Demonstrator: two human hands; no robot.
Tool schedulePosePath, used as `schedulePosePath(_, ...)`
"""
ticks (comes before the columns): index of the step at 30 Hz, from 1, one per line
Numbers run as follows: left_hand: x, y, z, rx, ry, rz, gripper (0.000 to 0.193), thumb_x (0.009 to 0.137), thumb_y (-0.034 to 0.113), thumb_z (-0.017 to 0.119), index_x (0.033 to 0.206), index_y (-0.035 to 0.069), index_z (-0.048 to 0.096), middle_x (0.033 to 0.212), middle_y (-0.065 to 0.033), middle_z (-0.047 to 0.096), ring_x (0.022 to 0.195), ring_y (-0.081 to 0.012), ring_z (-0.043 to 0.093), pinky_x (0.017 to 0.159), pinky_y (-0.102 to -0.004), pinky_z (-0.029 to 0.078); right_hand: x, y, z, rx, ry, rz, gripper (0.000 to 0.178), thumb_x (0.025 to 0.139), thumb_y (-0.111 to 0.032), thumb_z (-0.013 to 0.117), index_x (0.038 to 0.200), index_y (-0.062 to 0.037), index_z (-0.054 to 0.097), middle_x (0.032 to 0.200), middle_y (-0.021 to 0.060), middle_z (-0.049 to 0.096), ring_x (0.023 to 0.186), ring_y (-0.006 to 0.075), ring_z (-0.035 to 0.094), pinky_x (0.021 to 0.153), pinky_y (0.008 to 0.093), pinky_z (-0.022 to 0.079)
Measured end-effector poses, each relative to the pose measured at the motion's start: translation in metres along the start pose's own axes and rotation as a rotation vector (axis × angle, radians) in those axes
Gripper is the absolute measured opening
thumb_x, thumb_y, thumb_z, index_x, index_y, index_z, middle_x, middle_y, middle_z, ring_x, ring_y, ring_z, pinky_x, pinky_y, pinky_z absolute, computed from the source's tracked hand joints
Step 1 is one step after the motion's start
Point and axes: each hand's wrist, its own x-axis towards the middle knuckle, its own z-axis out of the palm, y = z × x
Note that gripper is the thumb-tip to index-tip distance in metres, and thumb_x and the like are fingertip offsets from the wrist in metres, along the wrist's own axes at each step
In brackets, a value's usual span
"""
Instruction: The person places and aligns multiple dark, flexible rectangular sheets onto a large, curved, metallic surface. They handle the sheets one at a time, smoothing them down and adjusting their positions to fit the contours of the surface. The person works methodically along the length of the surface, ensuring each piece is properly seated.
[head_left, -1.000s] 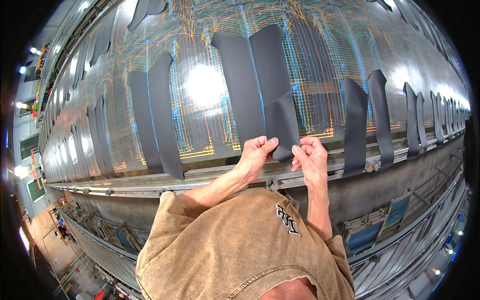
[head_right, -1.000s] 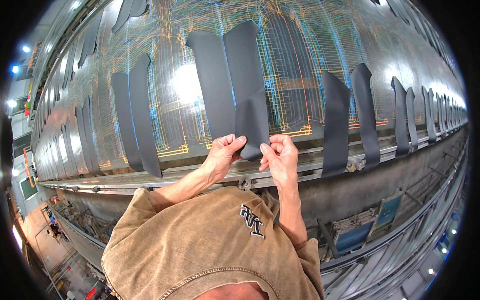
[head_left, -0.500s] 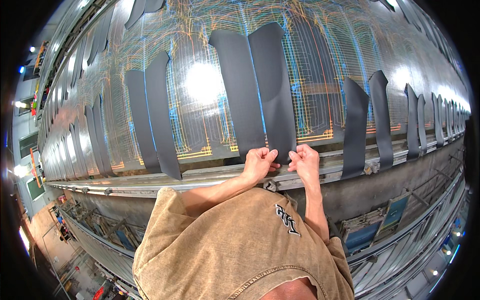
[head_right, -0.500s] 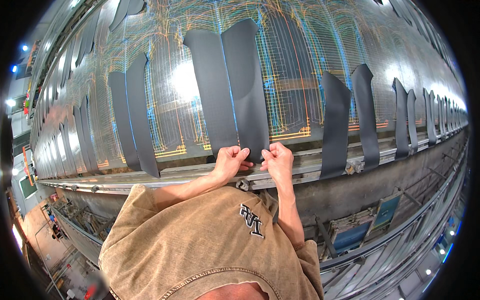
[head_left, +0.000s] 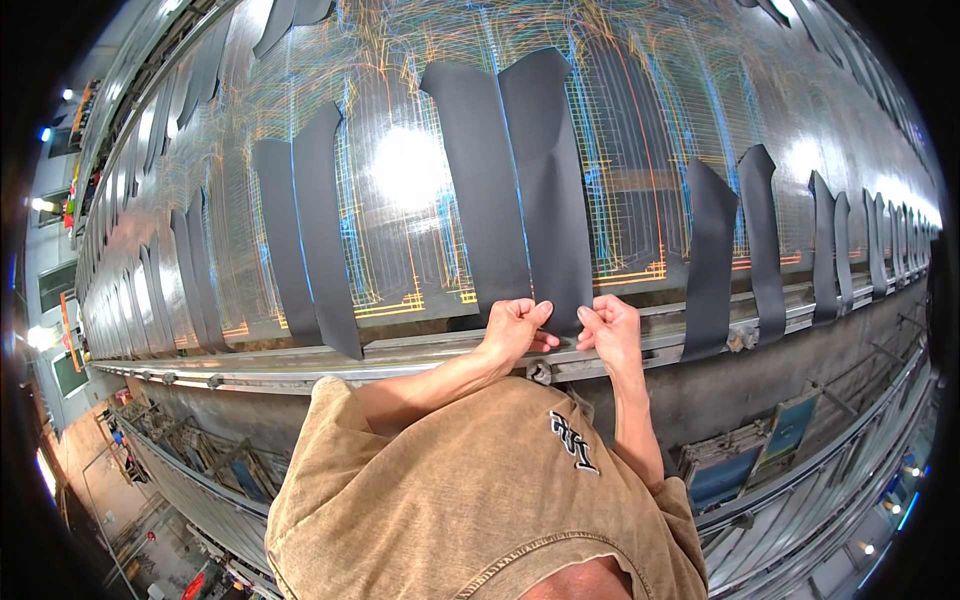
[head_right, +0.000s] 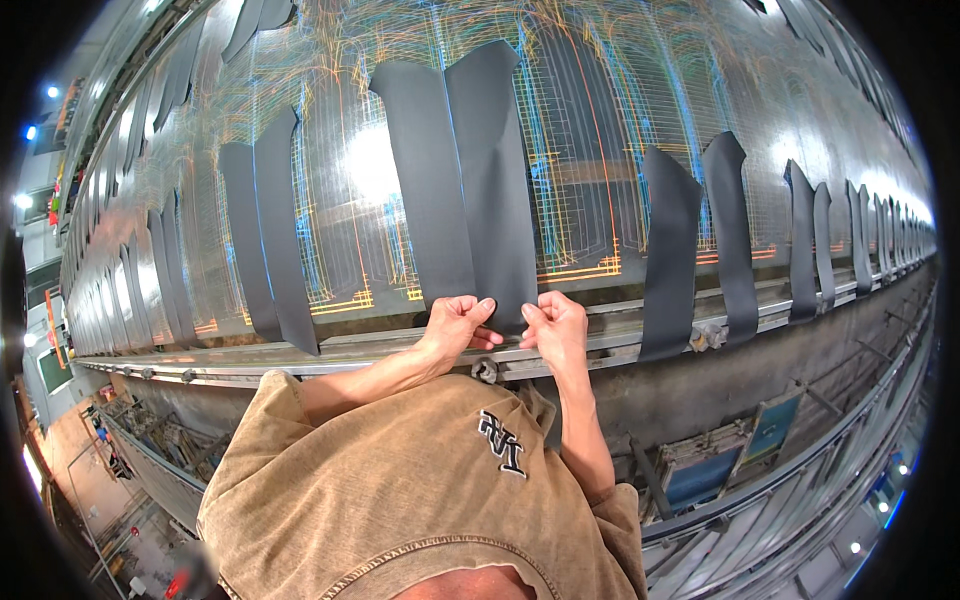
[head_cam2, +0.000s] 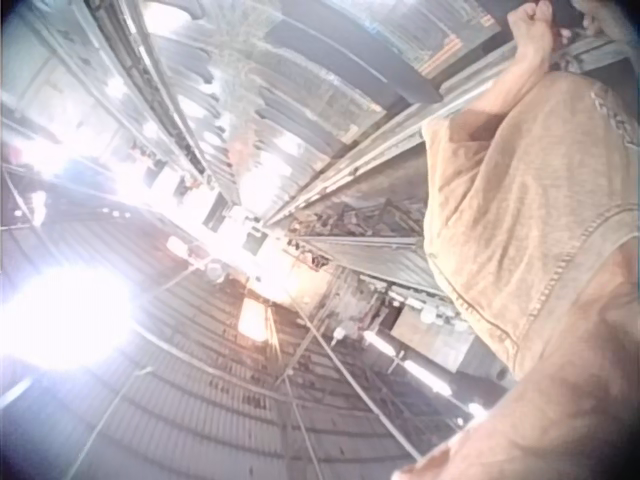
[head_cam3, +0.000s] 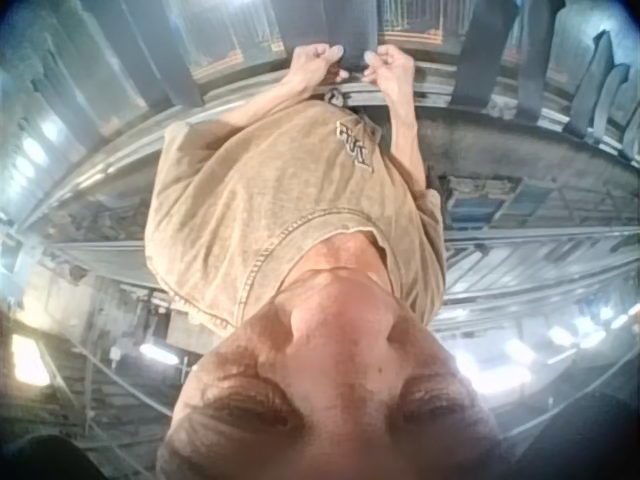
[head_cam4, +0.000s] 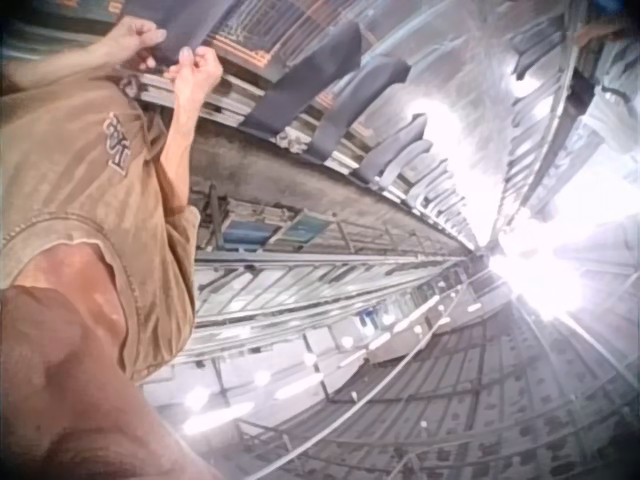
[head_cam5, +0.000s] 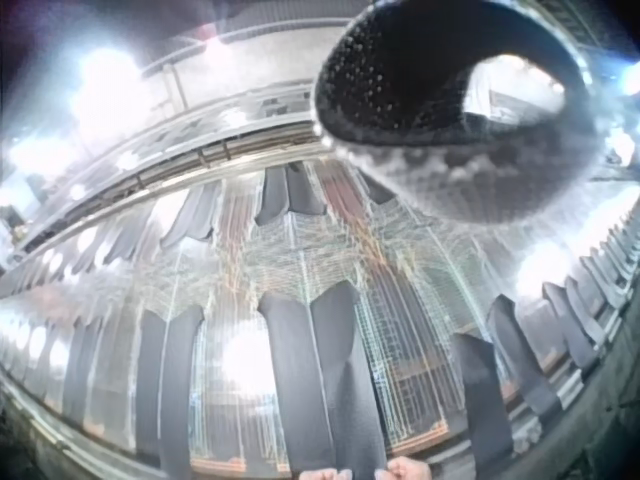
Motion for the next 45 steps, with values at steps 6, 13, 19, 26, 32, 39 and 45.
schedulePosePath(6,0.017,-0.013,0.001,0.153,0.111,0.044,0.031,0.097,0.022,0.063,0.073,0.005,0.054,0.068,-0.0017,0.059,0.063,-0.019,0.07,0.051,-0.0289,0.057,0.014,0.017,0.006,-0.113,0.088,-0.04,0.011,0.086,-0.001,0.068,0.083,0.0037,0.059,0.062,0.0071,0.061,0.048,0.0113,0.06,0.041,0.0255,0.049)
schedulePosePath(13,0.014,-0.007,0.008,0.229,0.2,0.04,0.034,0.094,0.023,0.067,0.069,0.0,0.06,0.066,-0.0059,0.064,0.058,-0.0185,0.07,0.047,-0.0296,0.057,0.009,0.006,0.011,-0.211,0.139,-0.011,0.013,0.086,-0.004,0.069,0.081,0.0025,0.058,0.06,0.0051,0.061,0.048,0.0102,0.059,0.039,0.0258,0.047)
schedulePosePath(19,0.011,-0.005,0.011,0.18,0.227,-0.008,0.033,0.094,0.024,0.067,0.071,0.001,0.06,0.065,-0.0052,0.061,0.057,-0.0191,0.069,0.045,-0.0291,0.055,0.005,-0.002,0.011,-0.268,0.136,0.006,0.014,0.086,-0.005,0.068,0.08,0.0006,0.058,0.059,0.0031,0.059,0.047,0.008,0.058,0.036,0.0252,0.041)
schedulePosePath(26,0.015,-0.008,0.009,0.137,0.225,-0.037,0.033,0.093,0.024,0.069,0.07,0.001,0.06,0.065,-0.0049,0.061,0.055,-0.0178,0.068,0.044,-0.0281,0.054,0.005,-0.027,0.009,-0.888,0.294,-0.31,0.022,0.086,-0.021,0.071,0.088,-0.0005,0.066,0.078,0.0112,0.07,0.078,0.0375,0.068,0.072,0.046,0.053)
schedulePosePath(32,0.009,-0.002,0.012,0.158,0.239,-0.026,0.034,0.093,0.023,0.068,0.068,0.002,0.06,0.065,-0.0038,0.061,0.053,-0.0172,0.068,0.043,-0.0272,0.053,0.088,-0.053,0.025,-1.244,0.084,-1.054,0.077,0.091,-0.046,0.059,0.149,-0.0045,0.033,0.16,0.0116,0.022,0.149,0.0356,0.012,0.116,0.06,0.013)
schedulePosePath(39,0.011,-0.004,0.011,0.169,0.222,-0.016,0.035,0.093,0.022,0.068,0.067,0.001,0.059,0.062,-0.002,0.059,0.052,-0.016,0.067,0.042,-0.0262,0.051,0.166,-0.07,0.046,-1.509,0.022,-1.135,0.079,0.095,-0.064,0.029,0.154,-0.0105,0.026,0.163,0.0053,0.015,0.151,0.0323,0.004,0.12,0.0586,0.004)
schedulePosePath(45,0.011,-0.007,0.012,0.169,0.226,0.01,0.036,0.094,0.023,0.068,0.065,0.003,0.057,0.061,-0.0016,0.058,0.052,-0.0157,0.067,0.042,-0.0262,0.051,0.132,-0.055,0.039,-1.545,-0.293,-1.163,0.079,0.093,-0.066,0.031,0.153,-0.015,0.029,0.161,0.0043,0.021,0.149,0.0359,0.01,0.119,0.0594,0.007)
